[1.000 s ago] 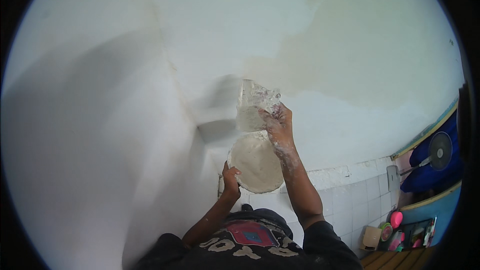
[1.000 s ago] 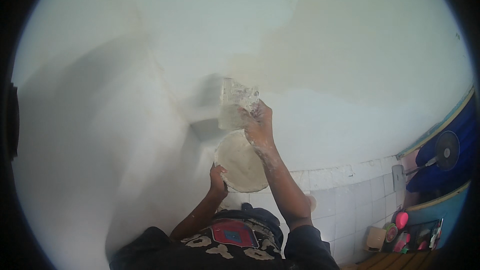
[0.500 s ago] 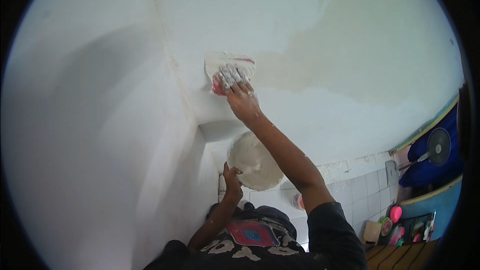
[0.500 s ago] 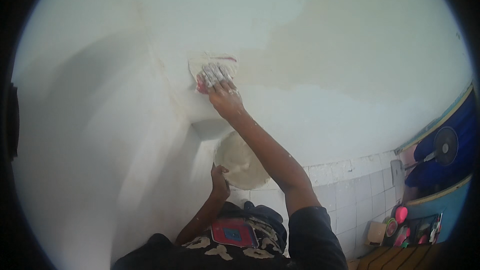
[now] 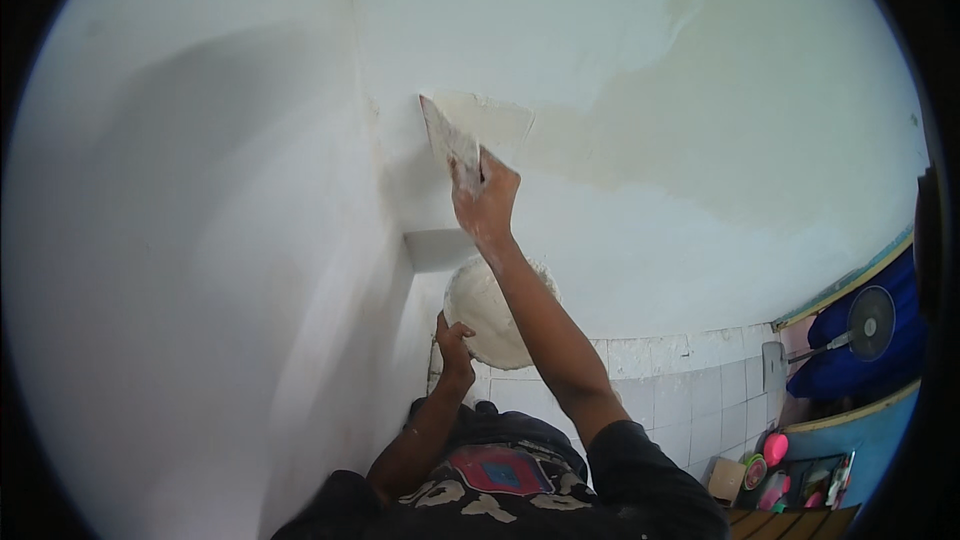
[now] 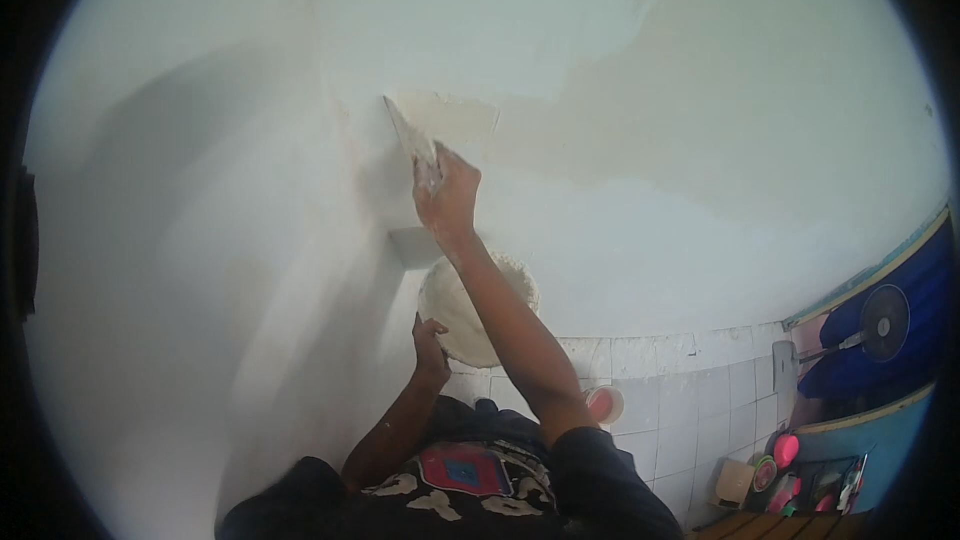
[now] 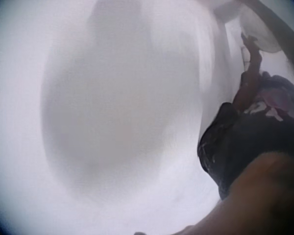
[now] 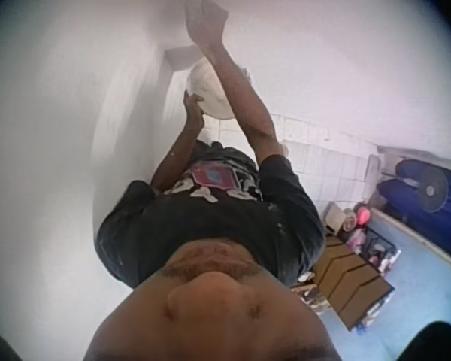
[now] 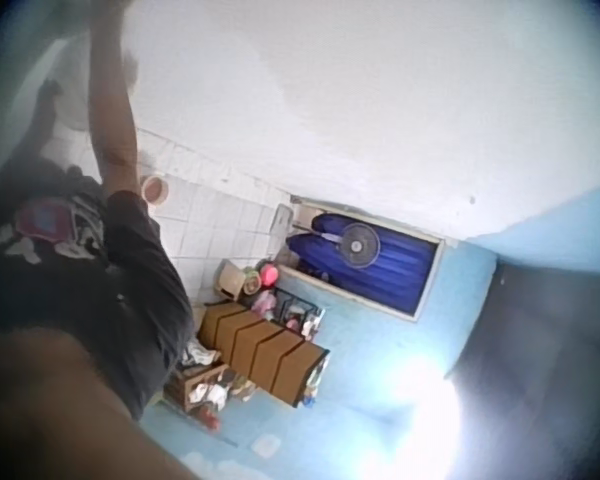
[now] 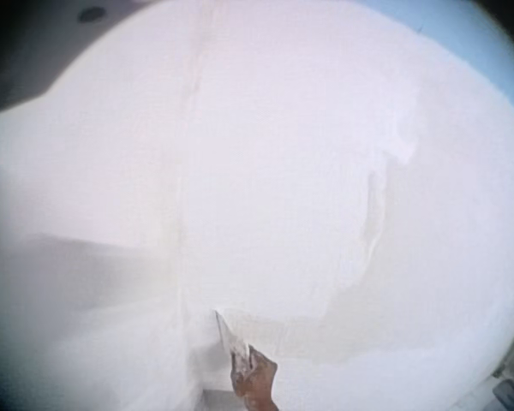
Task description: The person applies white plaster to a wall using a trowel and a bucket. They repeatedly scoop plaster from the bucket and spread it onto the wall surface in smooth strokes.
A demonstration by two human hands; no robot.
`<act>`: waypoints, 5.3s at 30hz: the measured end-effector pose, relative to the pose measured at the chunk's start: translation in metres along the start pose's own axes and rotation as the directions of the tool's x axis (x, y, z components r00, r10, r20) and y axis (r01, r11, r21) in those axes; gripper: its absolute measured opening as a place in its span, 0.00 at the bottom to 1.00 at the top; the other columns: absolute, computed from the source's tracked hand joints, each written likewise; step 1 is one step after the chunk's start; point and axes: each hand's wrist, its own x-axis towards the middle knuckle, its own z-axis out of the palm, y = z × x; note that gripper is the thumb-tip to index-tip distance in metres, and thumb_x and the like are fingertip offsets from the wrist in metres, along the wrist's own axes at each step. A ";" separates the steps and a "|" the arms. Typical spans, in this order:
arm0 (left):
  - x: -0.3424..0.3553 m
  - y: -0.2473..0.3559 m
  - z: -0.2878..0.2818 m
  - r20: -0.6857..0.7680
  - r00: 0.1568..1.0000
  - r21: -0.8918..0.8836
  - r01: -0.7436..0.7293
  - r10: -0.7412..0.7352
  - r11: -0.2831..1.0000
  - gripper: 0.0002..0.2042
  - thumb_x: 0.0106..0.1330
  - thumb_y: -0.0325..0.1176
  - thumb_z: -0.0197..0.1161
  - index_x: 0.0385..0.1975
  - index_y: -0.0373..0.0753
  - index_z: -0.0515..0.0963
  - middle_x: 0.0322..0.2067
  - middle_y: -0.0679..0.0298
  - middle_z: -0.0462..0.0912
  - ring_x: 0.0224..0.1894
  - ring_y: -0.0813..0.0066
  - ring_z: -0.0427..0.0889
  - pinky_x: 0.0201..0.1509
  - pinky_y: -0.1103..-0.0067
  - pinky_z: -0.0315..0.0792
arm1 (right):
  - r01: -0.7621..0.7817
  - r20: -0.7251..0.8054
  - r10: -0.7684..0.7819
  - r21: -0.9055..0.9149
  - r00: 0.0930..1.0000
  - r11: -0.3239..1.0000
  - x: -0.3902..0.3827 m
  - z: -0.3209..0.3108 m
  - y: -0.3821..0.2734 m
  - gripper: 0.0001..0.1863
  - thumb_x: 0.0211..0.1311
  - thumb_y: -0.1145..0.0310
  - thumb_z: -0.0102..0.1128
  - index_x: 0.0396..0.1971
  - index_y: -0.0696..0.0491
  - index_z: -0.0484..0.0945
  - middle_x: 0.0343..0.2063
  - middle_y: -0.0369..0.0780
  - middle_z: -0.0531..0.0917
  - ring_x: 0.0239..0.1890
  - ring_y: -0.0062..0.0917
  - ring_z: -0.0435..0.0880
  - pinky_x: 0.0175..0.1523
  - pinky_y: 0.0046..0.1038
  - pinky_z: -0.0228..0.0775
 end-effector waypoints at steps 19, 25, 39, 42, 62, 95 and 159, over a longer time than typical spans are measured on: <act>0.023 -0.037 -0.017 -0.056 0.995 -0.036 0.076 -0.078 0.996 0.31 0.44 0.28 0.53 0.56 0.35 0.68 0.45 0.57 0.76 0.47 0.62 0.76 0.51 0.70 0.75 | 0.432 0.302 -0.317 -0.494 0.899 0.754 0.012 -0.037 0.011 0.41 0.47 0.79 0.59 0.68 0.54 0.63 0.61 0.47 0.73 0.63 0.44 0.71 0.66 0.41 0.63; 0.031 -0.043 -0.023 -0.071 0.997 -0.006 0.042 -0.043 0.999 0.31 0.43 0.26 0.53 0.55 0.31 0.69 0.45 0.57 0.77 0.47 0.63 0.76 0.55 0.73 0.71 | 0.421 0.452 -0.168 -0.547 0.876 0.724 -0.044 -0.007 0.097 0.34 0.52 0.79 0.55 0.64 0.54 0.67 0.52 0.49 0.78 0.56 0.43 0.75 0.63 0.41 0.65; 0.052 -0.065 -0.040 0.033 0.999 0.065 0.038 -0.040 0.997 0.32 0.43 0.30 0.53 0.56 0.36 0.67 0.45 0.57 0.75 0.48 0.61 0.76 0.51 0.69 0.74 | -0.141 0.156 0.171 -0.184 0.973 0.973 -0.046 0.033 0.072 0.11 0.54 0.79 0.60 0.38 0.60 0.82 0.30 0.50 0.85 0.33 0.41 0.87 0.39 0.31 0.77; 0.047 -0.056 -0.034 0.031 0.996 0.046 0.084 -0.086 0.995 0.33 0.44 0.26 0.52 0.58 0.31 0.67 0.48 0.55 0.77 0.50 0.63 0.75 0.58 0.73 0.68 | 0.085 -0.058 -0.095 -0.155 0.994 0.984 -0.033 0.031 0.106 0.09 0.53 0.75 0.62 0.35 0.63 0.81 0.25 0.53 0.82 0.28 0.47 0.83 0.35 0.36 0.74; 0.056 -0.073 -0.049 0.003 0.992 -0.030 0.128 -0.128 0.991 0.33 0.42 0.25 0.52 0.58 0.32 0.67 0.48 0.55 0.76 0.49 0.63 0.75 0.57 0.73 0.70 | 0.424 0.296 -0.304 -0.610 0.905 0.669 -0.022 0.019 0.079 0.42 0.44 0.79 0.61 0.67 0.50 0.65 0.54 0.47 0.80 0.51 0.41 0.81 0.60 0.36 0.71; 0.067 -0.087 -0.057 -0.001 0.999 -0.036 0.053 -0.053 0.998 0.38 0.42 0.23 0.53 0.63 0.32 0.64 0.51 0.55 0.76 0.54 0.62 0.74 0.61 0.74 0.67 | 0.278 0.347 -0.101 -0.513 0.932 0.812 -0.060 -0.012 0.055 0.41 0.46 0.80 0.58 0.67 0.53 0.65 0.57 0.49 0.77 0.59 0.46 0.75 0.64 0.42 0.66; 0.072 -0.109 -0.054 -0.034 0.999 -0.144 0.002 -0.007 0.990 0.30 0.45 0.27 0.51 0.56 0.36 0.67 0.49 0.58 0.74 0.53 0.62 0.72 0.61 0.72 0.64 | 0.363 -0.175 -0.505 -0.506 0.845 0.782 0.024 -0.110 0.051 0.34 0.47 0.85 0.53 0.61 0.59 0.70 0.59 0.50 0.75 0.62 0.48 0.72 0.64 0.43 0.67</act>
